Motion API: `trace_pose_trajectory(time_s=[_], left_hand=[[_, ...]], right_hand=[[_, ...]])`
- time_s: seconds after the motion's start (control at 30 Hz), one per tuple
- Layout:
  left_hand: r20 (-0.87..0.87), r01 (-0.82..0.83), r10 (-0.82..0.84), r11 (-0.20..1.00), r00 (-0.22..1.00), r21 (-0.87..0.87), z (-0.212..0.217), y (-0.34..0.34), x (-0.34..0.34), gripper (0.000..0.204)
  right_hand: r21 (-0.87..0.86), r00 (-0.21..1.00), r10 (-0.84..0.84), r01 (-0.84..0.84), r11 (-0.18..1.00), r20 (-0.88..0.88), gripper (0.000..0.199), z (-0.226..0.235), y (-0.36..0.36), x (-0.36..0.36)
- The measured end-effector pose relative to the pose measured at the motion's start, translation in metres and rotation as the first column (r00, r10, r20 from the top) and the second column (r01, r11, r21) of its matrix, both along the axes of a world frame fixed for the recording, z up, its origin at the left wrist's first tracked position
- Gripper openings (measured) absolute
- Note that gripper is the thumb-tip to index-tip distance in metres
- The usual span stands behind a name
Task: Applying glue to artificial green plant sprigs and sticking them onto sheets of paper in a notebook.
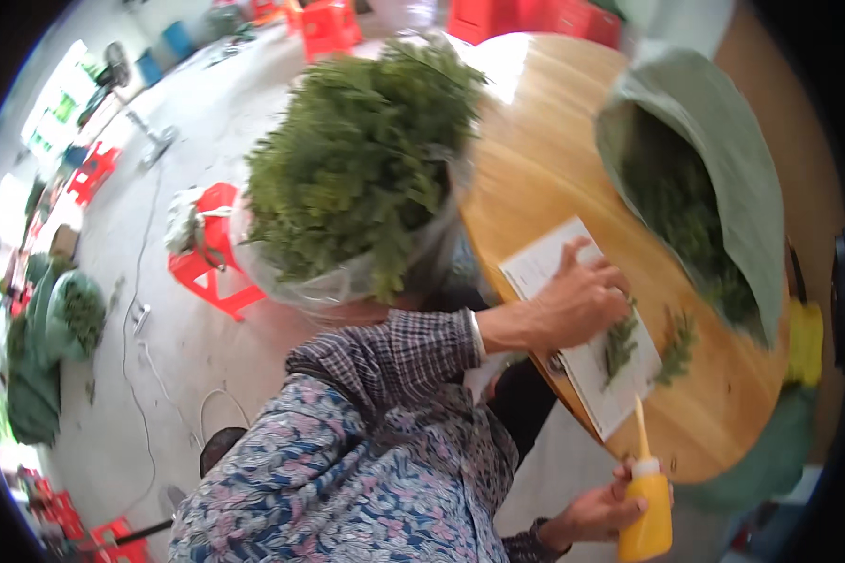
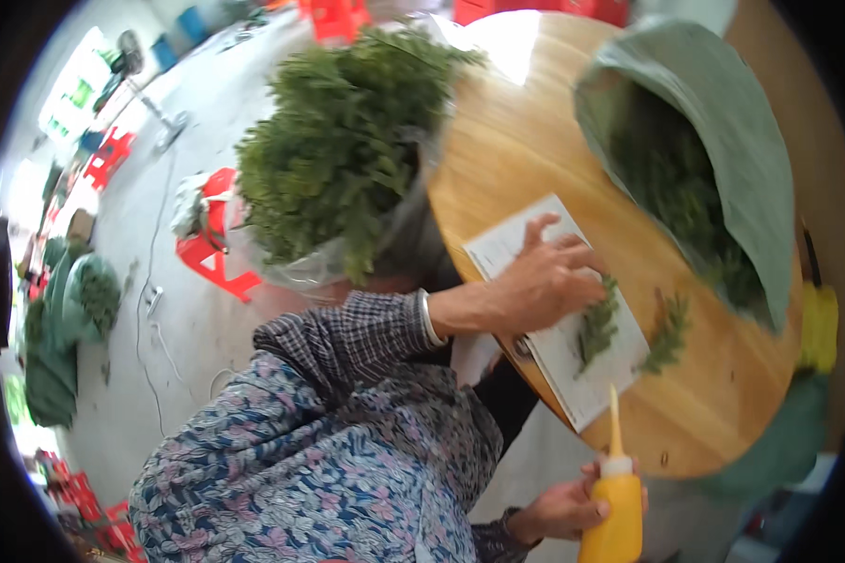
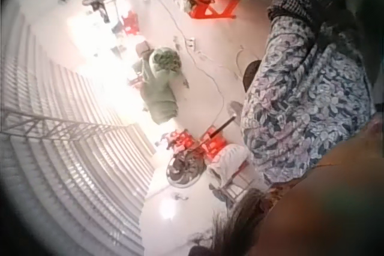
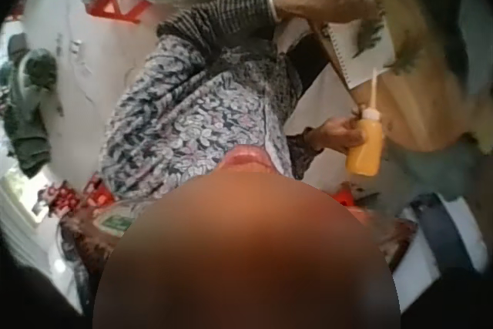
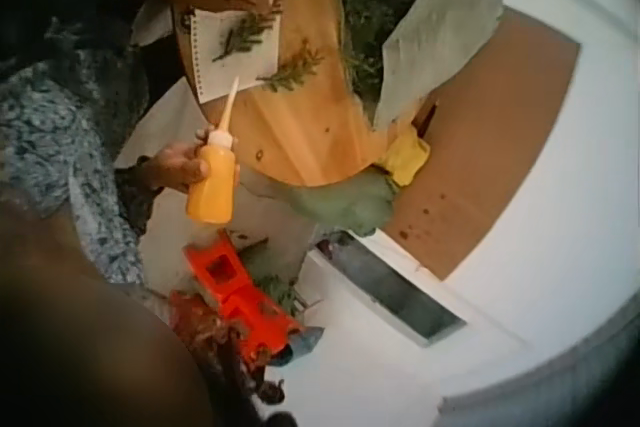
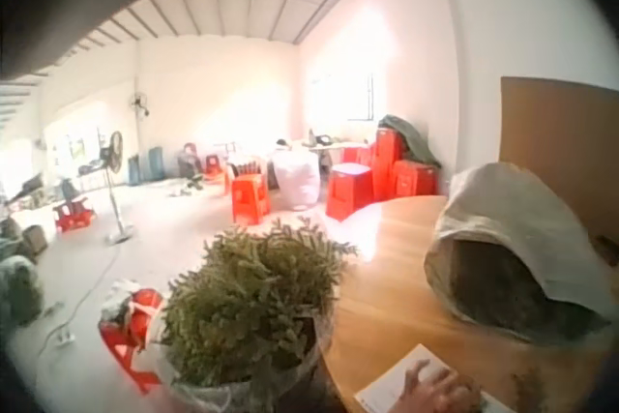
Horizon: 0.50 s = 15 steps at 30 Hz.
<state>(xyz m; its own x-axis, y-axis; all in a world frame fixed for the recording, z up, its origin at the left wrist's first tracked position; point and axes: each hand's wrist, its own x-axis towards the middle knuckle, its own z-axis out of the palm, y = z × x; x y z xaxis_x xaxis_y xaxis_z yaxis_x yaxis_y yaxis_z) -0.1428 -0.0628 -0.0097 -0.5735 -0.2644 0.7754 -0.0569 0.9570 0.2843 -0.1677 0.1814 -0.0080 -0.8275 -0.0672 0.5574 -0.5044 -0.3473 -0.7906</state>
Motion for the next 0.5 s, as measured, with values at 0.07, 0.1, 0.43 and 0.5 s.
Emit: trace_pose_trajectory(time_s=[0.07, 0.1, 0.43, 0.5], left_hand=[[-0.124, -0.007, 0.008, 1.0, 0.992, 0.008, 0.007, -0.009, 0.006, 0.011], [-0.173, -0.042, 0.045, 0.999, 0.984, 0.019, 0.011, -0.016, 0.01, 0.01], [-0.112, -0.269, 0.273, 0.962, 0.956, 0.044, 0.007, -0.13, 0.109, 0.018], [-0.051, -0.158, 0.157, 0.987, 0.986, -0.022, -0.01, -0.116, 0.097, 0.033]], right_hand=[[-0.023, 1.0, -0.006, 0.006, 1.0, 0.004, 0.046, -0.008, 0.002, -0.014], [-0.045, 0.999, 0.027, -0.026, 0.999, 0.018, 0.046, -0.012, 0.007, -0.021], [-0.079, 0.997, -0.021, 0.027, 0.996, 0.071, 0.042, -0.049, -0.051, -0.045], [-0.068, 0.993, -0.095, 0.099, 0.993, 0.066, 0.041, -0.05, -0.062, -0.044]])
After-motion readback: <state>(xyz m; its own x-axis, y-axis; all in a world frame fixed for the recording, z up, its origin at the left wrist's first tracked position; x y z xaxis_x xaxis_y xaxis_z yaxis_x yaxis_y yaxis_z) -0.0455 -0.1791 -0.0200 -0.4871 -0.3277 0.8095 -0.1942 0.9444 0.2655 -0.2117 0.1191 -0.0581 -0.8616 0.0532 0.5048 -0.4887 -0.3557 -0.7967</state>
